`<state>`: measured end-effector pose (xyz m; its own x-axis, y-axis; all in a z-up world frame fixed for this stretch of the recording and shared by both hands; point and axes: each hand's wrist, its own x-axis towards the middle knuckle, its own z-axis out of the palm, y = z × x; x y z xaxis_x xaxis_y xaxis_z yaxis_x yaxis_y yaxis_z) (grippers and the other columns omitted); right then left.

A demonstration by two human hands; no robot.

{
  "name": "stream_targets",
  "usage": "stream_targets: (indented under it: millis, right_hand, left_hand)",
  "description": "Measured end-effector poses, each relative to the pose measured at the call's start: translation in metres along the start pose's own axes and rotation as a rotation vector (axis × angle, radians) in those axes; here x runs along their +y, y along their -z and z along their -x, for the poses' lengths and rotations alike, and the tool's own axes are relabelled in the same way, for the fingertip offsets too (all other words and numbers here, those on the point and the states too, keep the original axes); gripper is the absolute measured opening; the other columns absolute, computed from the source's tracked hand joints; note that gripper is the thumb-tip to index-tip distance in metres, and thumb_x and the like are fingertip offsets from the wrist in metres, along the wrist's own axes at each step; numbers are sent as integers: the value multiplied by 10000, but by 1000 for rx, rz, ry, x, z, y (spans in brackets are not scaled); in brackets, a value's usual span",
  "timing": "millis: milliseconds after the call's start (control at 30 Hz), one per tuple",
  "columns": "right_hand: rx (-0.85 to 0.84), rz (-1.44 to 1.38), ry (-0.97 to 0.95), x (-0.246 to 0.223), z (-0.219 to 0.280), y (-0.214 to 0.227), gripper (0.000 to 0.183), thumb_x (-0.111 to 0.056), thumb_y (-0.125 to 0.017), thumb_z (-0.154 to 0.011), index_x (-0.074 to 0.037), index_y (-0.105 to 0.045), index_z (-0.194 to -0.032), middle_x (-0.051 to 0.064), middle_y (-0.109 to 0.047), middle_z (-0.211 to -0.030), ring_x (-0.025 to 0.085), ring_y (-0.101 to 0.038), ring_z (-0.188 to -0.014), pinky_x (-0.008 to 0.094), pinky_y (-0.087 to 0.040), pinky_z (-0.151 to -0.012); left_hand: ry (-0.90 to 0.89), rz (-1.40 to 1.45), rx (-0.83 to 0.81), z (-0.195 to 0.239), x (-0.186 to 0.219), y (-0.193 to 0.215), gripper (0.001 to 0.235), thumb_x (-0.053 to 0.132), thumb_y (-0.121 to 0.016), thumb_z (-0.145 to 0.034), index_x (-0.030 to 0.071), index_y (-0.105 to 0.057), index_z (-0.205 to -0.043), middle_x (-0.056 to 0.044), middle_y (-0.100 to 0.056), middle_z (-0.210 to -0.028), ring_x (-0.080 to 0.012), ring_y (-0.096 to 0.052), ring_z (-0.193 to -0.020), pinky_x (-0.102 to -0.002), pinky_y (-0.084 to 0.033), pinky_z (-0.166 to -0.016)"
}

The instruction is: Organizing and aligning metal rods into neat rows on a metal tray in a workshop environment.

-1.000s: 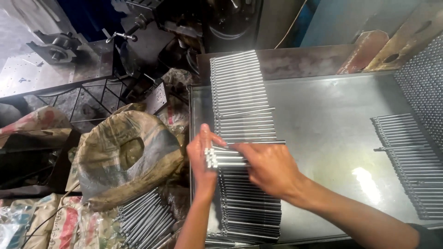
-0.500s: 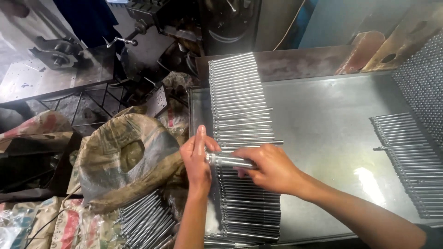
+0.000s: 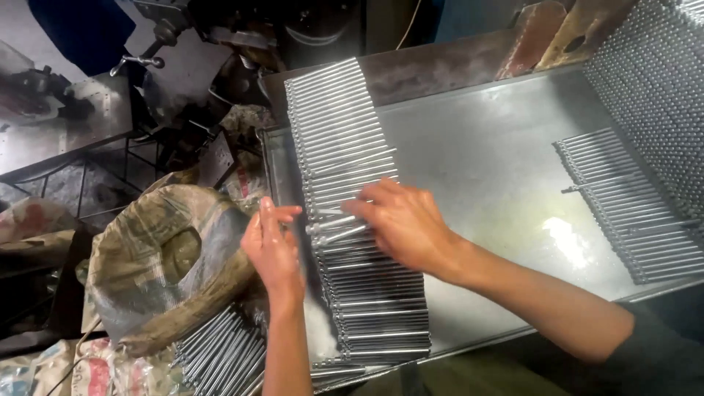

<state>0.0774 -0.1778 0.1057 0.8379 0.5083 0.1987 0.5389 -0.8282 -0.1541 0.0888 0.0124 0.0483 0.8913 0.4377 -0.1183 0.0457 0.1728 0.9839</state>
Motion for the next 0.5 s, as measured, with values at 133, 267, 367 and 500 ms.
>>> stream_targets:
  millis: [133,267,367,500]
  right_hand:
    - [278,256,100,8,0,-17,159,-164,-747,-896,-222,-776,-1042,1,-693,-848,191,-669,-771,313,-551,-645]
    - [-54,-501,-39,-4,2,-8,326,-81,-681,-832,-165,-775,-1133,42,-766,-792,306,-736,-744,439,-575,-653]
    - [-166,-824,-142,3,-2,-8,233,-153,-662,-893,-142,-801,-1080,30,-759,-661,236,-708,-622,357,-555,-611]
    - [-191,-759,-162,3,-2,-10,206,-169,-662,-926,-107,-802,-1064,34,-763,-639,215,-710,-561,322,-554,-563]
  left_hand:
    - [33,-45,-63,6,10,-11,389,416,-550,-1052,101,-625,-837,-77,-771,-900,-86,-437,-378,-208,-374,-297]
    - [-21,126,-143,1,-11,-11,456,375,-526,-1078,87,-584,-729,-93,-687,-685,-47,-340,-249,-176,-254,-213]
    - [-44,199,-141,-3,-16,-10,502,344,-579,-1063,84,-538,-636,-111,-623,-559,-56,-292,-228,-183,-210,-200]
    - [-26,175,-151,3,-5,-13,504,358,-616,-1037,78,-522,-629,-123,-630,-550,-57,-286,-220,-187,-216,-193]
